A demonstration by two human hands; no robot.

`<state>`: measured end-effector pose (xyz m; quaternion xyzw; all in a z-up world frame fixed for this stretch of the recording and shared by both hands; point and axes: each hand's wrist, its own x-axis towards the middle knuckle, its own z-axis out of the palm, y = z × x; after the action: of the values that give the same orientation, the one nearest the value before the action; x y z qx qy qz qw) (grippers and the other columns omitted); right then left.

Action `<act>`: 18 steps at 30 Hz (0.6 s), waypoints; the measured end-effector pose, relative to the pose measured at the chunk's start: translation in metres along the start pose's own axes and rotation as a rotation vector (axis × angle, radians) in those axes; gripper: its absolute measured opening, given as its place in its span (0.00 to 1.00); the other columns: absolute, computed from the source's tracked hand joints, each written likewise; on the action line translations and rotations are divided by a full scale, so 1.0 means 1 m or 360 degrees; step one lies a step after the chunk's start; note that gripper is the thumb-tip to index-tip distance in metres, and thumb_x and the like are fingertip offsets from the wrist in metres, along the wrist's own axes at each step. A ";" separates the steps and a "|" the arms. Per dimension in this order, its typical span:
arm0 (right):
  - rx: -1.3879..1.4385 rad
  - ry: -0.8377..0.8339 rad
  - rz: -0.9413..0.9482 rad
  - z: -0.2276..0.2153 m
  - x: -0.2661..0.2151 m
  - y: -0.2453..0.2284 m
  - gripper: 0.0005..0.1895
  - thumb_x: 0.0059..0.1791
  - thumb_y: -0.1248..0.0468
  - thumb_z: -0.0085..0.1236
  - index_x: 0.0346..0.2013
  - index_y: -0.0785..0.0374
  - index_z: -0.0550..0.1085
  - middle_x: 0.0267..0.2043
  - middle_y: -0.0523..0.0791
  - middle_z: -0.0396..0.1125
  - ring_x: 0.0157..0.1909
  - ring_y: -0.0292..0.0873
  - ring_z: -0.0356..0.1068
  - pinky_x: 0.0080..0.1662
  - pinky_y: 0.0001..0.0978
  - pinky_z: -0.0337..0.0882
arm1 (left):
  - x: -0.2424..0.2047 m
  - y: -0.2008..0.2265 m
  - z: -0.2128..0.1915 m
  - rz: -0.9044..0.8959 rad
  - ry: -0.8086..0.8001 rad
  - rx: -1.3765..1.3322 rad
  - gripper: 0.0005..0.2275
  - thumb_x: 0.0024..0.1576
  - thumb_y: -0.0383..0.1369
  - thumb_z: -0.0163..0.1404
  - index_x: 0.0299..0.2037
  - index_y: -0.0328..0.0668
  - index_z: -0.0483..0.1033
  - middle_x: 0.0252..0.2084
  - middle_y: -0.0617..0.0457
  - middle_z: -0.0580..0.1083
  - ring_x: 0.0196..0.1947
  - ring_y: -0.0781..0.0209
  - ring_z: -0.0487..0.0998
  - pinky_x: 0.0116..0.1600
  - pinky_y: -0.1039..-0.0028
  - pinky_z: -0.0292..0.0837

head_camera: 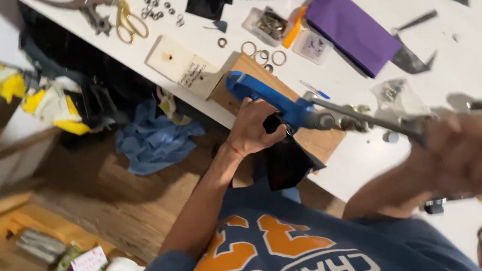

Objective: Installing metal grommets into pieces of black patent leather using a manual press machine.

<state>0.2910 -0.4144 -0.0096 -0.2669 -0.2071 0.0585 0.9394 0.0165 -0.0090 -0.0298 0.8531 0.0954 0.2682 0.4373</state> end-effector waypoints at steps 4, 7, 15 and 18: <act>0.0271 -0.0450 -0.0232 0.153 0.037 0.071 0.10 0.50 0.49 0.49 0.26 0.44 0.69 0.24 0.32 0.53 0.22 0.29 0.47 0.31 0.30 0.51 | 0.001 0.001 -0.006 0.0046 -0.0019 -0.0087 0.15 0.49 0.40 0.62 0.41 0.41 0.77 0.37 0.50 0.75 0.39 0.50 0.74 0.47 0.60 0.60; 0.0346 -0.0699 -0.0428 0.224 0.003 0.065 0.11 0.49 0.51 0.54 0.22 0.42 0.71 0.24 0.28 0.55 0.21 0.24 0.46 0.31 0.25 0.52 | 0.001 0.013 -0.002 0.0144 0.0015 -0.0055 0.13 0.53 0.37 0.60 0.45 0.42 0.76 0.41 0.52 0.76 0.41 0.52 0.75 0.51 0.60 0.61; -0.0658 -0.1127 0.0099 0.330 0.041 0.091 0.06 0.54 0.65 0.51 0.46 0.53 0.68 0.40 0.39 0.59 0.36 0.38 0.61 0.39 0.35 0.64 | -0.004 -0.004 0.004 -0.0073 -0.0111 -0.0155 0.12 0.57 0.40 0.58 0.44 0.45 0.77 0.43 0.53 0.77 0.49 0.52 0.76 0.55 0.60 0.60; -0.2005 -0.2012 0.0019 0.428 0.063 0.122 0.33 0.56 0.77 0.60 0.72 0.67 0.55 0.63 0.54 0.58 0.58 0.53 0.65 0.57 0.44 0.73 | -0.008 -0.017 0.012 0.0012 -0.0057 -0.0176 0.13 0.58 0.41 0.58 0.45 0.43 0.76 0.44 0.52 0.75 0.49 0.52 0.75 0.56 0.61 0.61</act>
<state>0.1684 -0.0931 0.2789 -0.6526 -0.6787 0.0749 0.3283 0.0174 -0.0105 -0.0521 0.8326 0.0693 0.2595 0.4844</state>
